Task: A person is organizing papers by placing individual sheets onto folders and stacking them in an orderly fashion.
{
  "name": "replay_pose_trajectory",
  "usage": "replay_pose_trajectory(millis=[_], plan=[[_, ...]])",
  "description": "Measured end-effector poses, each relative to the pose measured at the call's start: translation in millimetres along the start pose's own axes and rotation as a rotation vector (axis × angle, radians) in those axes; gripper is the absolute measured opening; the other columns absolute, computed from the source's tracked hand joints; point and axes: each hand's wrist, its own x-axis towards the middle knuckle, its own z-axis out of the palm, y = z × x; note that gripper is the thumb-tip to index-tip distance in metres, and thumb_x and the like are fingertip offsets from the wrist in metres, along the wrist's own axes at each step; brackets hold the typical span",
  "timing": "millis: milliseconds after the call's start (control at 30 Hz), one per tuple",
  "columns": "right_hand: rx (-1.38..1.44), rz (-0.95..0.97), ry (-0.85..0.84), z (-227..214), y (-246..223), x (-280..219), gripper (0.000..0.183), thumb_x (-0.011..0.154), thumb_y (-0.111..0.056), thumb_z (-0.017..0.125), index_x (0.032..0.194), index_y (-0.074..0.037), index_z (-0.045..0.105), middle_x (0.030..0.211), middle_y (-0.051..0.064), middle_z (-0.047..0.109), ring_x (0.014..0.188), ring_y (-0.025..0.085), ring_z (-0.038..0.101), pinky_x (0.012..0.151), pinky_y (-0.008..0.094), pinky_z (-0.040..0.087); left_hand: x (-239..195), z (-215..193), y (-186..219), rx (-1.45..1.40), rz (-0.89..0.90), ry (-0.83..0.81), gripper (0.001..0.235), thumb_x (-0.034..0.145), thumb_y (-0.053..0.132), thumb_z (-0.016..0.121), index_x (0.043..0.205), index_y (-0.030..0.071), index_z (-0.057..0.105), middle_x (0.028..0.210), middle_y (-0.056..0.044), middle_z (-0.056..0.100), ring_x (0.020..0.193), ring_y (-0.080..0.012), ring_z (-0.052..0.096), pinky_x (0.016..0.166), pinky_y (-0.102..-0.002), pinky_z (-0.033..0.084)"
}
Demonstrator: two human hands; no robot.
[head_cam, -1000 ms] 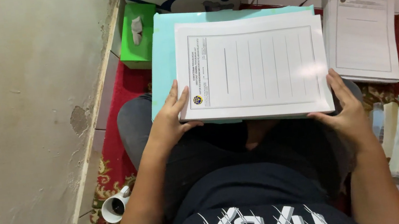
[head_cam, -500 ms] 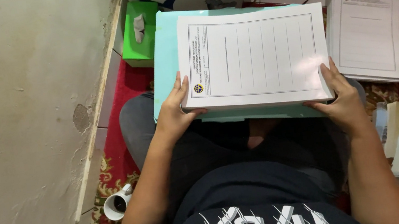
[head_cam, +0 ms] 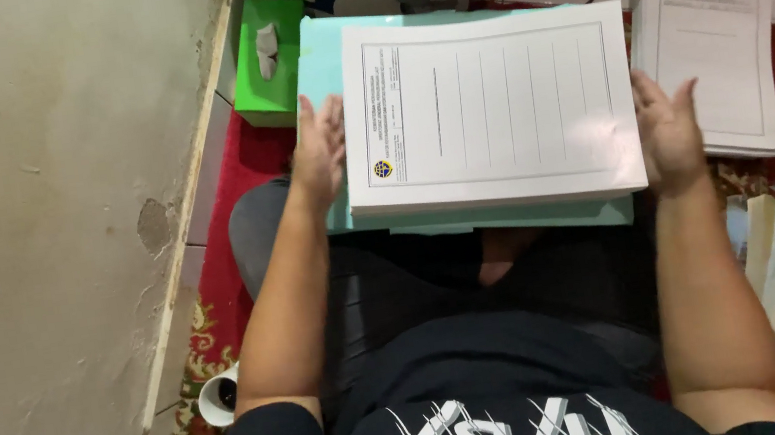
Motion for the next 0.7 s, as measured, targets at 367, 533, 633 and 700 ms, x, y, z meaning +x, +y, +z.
replay_pose_trajectory(millis=[367, 533, 633, 700], plan=[[-0.042, -0.144, -0.124, 22, 18, 7, 0.070, 0.109, -0.053, 0.024, 0.162, -0.007, 0.020, 0.168, 0.018, 0.022, 0.156, 0.030, 0.025, 0.129, 0.049, 0.013, -26, 49, 26, 0.235, 0.203, -0.088, 0.069, 0.111, 0.048, 0.047, 0.163, 0.007, 0.029, 0.168, -0.021, 0.024, 0.156, -0.0285, 0.020, 0.129, -0.046, 0.010], [0.167, -0.225, -0.048, -52, 78, 38, 0.094, 0.101, -0.077, 0.025, 0.161, -0.004, 0.026, 0.166, 0.014, 0.030, 0.156, 0.028, 0.030, 0.130, 0.042, 0.024, 13, -22, 9, 0.768, 0.040, 0.123, 0.082, 0.105, 0.061, 0.049, 0.159, 0.001, 0.033, 0.165, -0.025, 0.026, 0.155, -0.0356, 0.022, 0.130, -0.045, 0.011], [0.426, -0.306, 0.521, -90, 75, 22, 0.059, 0.093, -0.061, 0.043, 0.126, -0.019, 0.068, 0.127, -0.002, 0.070, 0.119, 0.012, 0.066, 0.099, 0.024, 0.059, -25, 31, 22, 1.272, 0.510, 0.343, 0.076, 0.106, 0.029, 0.060, 0.164, 0.000, 0.020, 0.165, -0.033, 0.021, 0.153, -0.0512, 0.020, 0.123, -0.065, 0.018], [0.587, -0.261, 0.682, -226, 173, 42, 0.048, 0.087, -0.053, 0.054, 0.119, -0.018, 0.065, 0.120, 0.001, 0.064, 0.112, 0.018, 0.065, 0.097, 0.032, 0.055, -29, 84, 9, 1.250, 0.689, 0.221, 0.063, 0.102, 0.020, 0.063, 0.155, -0.001, 0.036, 0.157, -0.031, 0.035, 0.148, -0.0491, 0.031, 0.122, -0.059, 0.022]])
